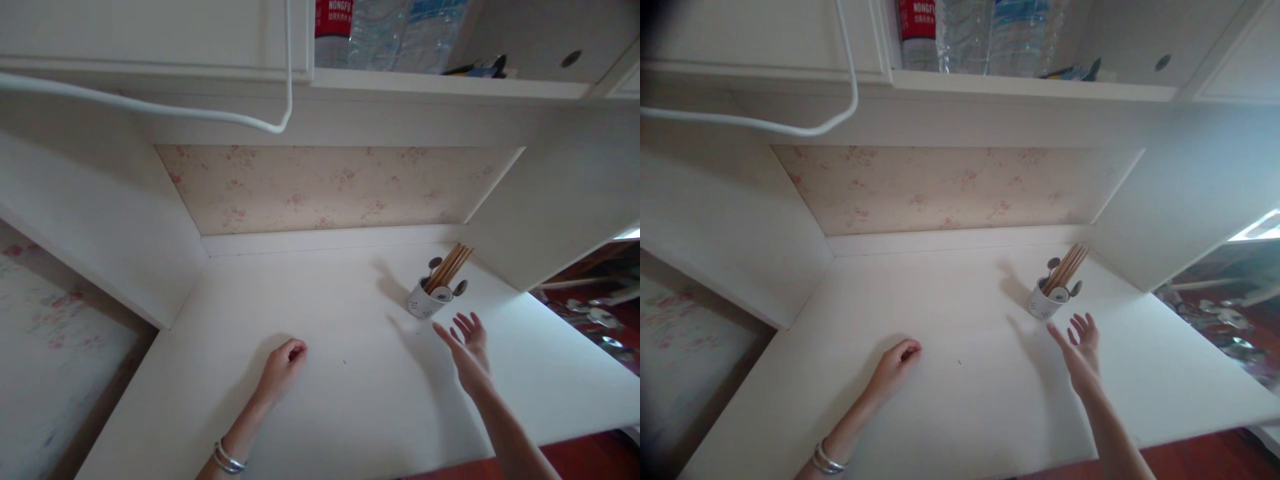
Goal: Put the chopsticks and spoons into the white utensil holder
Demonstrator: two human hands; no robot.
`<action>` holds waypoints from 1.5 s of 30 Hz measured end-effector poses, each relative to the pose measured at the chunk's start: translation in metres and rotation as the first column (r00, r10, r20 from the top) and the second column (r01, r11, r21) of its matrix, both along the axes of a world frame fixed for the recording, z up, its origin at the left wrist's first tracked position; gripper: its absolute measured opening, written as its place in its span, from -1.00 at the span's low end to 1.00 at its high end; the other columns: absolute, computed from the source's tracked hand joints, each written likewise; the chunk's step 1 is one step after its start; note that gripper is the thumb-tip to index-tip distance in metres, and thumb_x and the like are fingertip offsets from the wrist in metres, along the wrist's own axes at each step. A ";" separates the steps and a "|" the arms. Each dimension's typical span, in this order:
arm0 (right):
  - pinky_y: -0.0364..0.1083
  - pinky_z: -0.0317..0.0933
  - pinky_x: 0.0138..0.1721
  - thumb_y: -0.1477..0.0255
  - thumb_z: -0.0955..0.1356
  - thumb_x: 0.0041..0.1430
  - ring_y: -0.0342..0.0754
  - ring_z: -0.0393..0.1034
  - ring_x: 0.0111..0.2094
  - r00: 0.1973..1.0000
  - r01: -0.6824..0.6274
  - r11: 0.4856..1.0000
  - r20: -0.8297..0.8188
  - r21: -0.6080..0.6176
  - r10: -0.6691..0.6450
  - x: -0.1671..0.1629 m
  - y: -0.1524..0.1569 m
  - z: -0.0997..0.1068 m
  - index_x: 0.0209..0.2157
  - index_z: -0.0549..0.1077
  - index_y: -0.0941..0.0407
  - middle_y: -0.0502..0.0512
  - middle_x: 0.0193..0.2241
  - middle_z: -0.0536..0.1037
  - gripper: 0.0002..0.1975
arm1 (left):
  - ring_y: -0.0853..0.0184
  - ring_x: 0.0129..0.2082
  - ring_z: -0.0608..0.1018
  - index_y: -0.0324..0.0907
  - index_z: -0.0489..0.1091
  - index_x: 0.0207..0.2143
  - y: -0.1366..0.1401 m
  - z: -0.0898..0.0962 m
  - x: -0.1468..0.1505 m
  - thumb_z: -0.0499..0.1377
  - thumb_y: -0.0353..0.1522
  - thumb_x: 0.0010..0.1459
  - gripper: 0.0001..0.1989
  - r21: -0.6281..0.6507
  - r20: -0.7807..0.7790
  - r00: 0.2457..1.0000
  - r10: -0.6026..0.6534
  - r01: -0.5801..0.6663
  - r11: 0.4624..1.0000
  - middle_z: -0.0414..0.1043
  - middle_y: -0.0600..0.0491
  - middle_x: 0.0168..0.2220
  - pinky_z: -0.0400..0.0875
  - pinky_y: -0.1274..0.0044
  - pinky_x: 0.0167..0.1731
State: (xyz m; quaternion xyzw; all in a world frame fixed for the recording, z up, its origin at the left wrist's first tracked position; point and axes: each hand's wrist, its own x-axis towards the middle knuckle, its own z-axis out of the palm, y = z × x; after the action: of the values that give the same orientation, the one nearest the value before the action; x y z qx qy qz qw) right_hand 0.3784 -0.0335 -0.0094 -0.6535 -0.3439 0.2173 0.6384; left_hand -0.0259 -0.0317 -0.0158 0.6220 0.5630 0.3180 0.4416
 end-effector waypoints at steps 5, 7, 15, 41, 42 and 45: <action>0.19 0.22 0.08 0.33 0.51 -0.11 0.09 0.36 -0.01 0.971 0.150 0.981 0.167 0.126 -0.170 -0.036 -0.035 -0.007 -0.04 0.29 0.06 0.13 -0.06 0.40 -0.42 | 0.34 -0.39 0.50 -0.18 0.44 -0.33 0.006 -0.003 0.005 0.10 -0.28 0.10 -0.81 -0.042 0.067 0.998 -0.004 0.006 0.999 0.50 0.06 -0.41 0.32 0.56 -0.34; 0.14 0.29 -0.02 0.38 0.43 -0.01 0.05 0.44 -0.13 0.984 0.072 0.994 0.158 0.081 -0.084 -0.059 -0.040 -0.014 -0.12 0.32 0.06 0.10 -0.17 0.47 -0.61 | 0.37 -0.46 0.46 -0.20 0.42 -0.33 0.008 -0.004 0.011 0.10 -0.28 0.09 -0.81 -0.083 0.115 0.993 -0.002 0.011 0.997 0.46 0.08 -0.45 0.29 0.58 -0.43; -0.18 0.21 -0.48 0.62 0.17 -0.07 -0.12 0.37 -0.55 0.682 -0.659 0.731 0.270 -0.176 0.680 -0.193 -0.020 -0.029 -0.44 0.40 0.10 -0.04 -0.60 0.47 -0.76 | 0.39 -0.50 0.45 -0.19 0.37 -0.19 0.004 0.005 0.036 0.04 -0.18 0.20 -0.71 -0.064 0.162 0.981 -0.103 0.115 0.991 0.46 0.08 -0.43 0.31 0.58 -0.46; -0.20 0.16 -0.38 0.66 0.19 0.04 -0.11 0.35 -0.45 0.564 -0.714 0.663 0.376 -0.225 0.735 -0.233 -0.011 -0.036 -0.45 0.37 0.09 -0.01 -0.50 0.48 -0.78 | 0.37 -0.44 0.39 -0.17 0.33 -0.46 -0.001 0.001 0.030 -0.09 -0.17 0.32 -0.61 0.139 -0.039 0.996 -0.081 0.085 0.987 0.38 0.08 -0.48 0.23 0.58 -0.41; -0.20 0.17 -0.37 0.66 0.19 0.03 -0.11 0.35 -0.44 0.563 -0.715 0.662 0.377 -0.225 0.735 -0.233 -0.011 -0.036 -0.45 0.38 0.09 -0.01 -0.50 0.48 -0.77 | 0.36 -0.44 0.39 -0.16 0.34 -0.46 -0.001 0.002 0.030 -0.09 -0.17 0.32 -0.61 0.133 -0.036 0.996 -0.086 0.090 0.987 0.38 0.08 -0.48 0.23 0.58 -0.41; -0.20 0.16 -0.38 0.66 0.19 0.04 -0.11 0.35 -0.45 0.563 -0.711 0.666 0.383 -0.227 0.732 -0.233 -0.011 -0.035 -0.45 0.37 0.10 -0.01 -0.50 0.48 -0.78 | 0.35 -0.43 0.40 -0.16 0.35 -0.45 -0.002 0.003 0.030 -0.09 -0.17 0.32 -0.60 0.134 -0.040 0.995 -0.087 0.091 0.987 0.40 0.07 -0.46 0.23 0.57 -0.40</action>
State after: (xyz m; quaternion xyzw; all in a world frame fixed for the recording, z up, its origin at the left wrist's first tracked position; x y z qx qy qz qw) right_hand 0.1454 -0.0442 -0.0448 -0.5016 -0.7107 0.3121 0.3820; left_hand 0.0037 -0.0334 -0.0127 0.6806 0.5192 0.3247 0.4022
